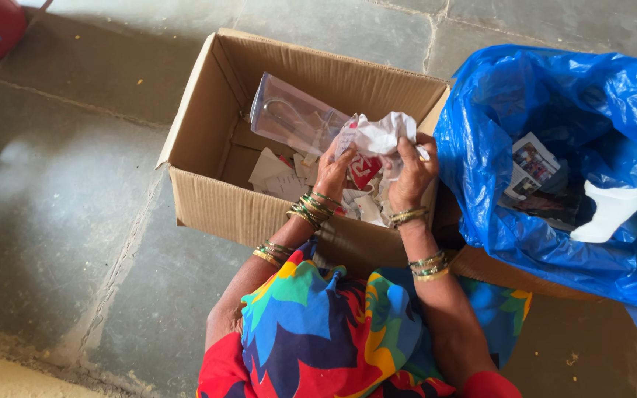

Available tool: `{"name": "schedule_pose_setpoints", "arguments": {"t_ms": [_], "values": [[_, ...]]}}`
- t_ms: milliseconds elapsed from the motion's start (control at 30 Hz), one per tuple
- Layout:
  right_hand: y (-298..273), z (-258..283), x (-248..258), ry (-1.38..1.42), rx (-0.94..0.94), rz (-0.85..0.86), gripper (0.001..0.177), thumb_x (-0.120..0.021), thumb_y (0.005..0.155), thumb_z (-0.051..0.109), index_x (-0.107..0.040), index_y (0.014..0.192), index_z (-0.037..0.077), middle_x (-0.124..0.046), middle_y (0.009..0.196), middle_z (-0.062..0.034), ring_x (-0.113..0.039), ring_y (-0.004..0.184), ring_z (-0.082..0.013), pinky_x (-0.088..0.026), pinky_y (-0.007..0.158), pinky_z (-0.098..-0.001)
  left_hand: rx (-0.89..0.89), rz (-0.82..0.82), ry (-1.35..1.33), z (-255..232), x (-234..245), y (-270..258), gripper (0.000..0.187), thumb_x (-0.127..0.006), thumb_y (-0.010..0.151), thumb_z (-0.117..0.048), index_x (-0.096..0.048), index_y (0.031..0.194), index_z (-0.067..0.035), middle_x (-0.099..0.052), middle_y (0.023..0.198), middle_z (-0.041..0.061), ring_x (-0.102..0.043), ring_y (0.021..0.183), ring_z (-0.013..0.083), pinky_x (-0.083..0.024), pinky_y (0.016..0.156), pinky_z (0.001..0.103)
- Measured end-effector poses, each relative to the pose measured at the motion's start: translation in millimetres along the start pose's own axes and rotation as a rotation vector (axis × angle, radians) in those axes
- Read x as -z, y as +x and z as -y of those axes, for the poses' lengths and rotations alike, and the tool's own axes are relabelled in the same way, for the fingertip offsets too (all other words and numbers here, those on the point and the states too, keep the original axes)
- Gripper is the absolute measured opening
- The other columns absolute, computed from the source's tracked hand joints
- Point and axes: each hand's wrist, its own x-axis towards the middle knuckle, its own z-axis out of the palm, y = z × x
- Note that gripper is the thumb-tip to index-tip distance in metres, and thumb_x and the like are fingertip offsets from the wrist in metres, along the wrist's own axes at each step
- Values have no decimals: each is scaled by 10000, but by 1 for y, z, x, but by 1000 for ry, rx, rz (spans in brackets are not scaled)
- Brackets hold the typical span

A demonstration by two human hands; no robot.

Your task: The person sits on the floor and sorts through a cardboard box filled with paper and plastic waste. They pick up items one by one, inspect them, and place them into a blue plastic bag. The process involves handling various small pieces of paper and plastic packaging.

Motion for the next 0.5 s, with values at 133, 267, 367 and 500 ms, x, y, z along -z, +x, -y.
{"name": "schedule_pose_setpoints", "arguments": {"t_ms": [133, 267, 367, 500], "values": [[-19, 43, 1, -53, 15, -112, 202, -754, 880, 2, -615, 1020, 47, -702, 918, -106, -634, 631, -164, -483, 511, -284, -3, -36, -37, 2, 5, 8, 438, -588, 1014, -224, -532, 1431, -101, -668, 1149, 88, -734, 879, 234, -659, 598, 460], [-1, 110, 37, -140, 266, -175, 200, -733, 901, -35, -629, 1044, 59, -681, 916, -94, -600, 619, -141, -499, 546, -292, 3, -84, 11, 10, 10, 14, 423, -571, 971, -193, -535, 1382, -102, -640, 1124, 52, -730, 910, 215, -669, 563, 475], [11, 156, 81, -344, 520, -212, 138, -729, 981, -53, -651, 1089, -15, -690, 1006, -151, -645, 777, -209, -562, 695, -342, -164, 44, -115, 15, 11, 16, 420, -608, 1046, -139, -540, 1447, -30, -665, 1250, 101, -709, 1057, 223, -666, 794, 408], [23, 193, 131, -1140, 972, -225, 203, -717, 1019, -46, -651, 1210, -69, -672, 1147, -202, -677, 1004, -324, -600, 859, -426, -113, 9, -112, 14, 12, 15, 424, -602, 1017, -156, -526, 1411, -18, -668, 1216, 108, -715, 1023, 242, -659, 765, 430]]}}
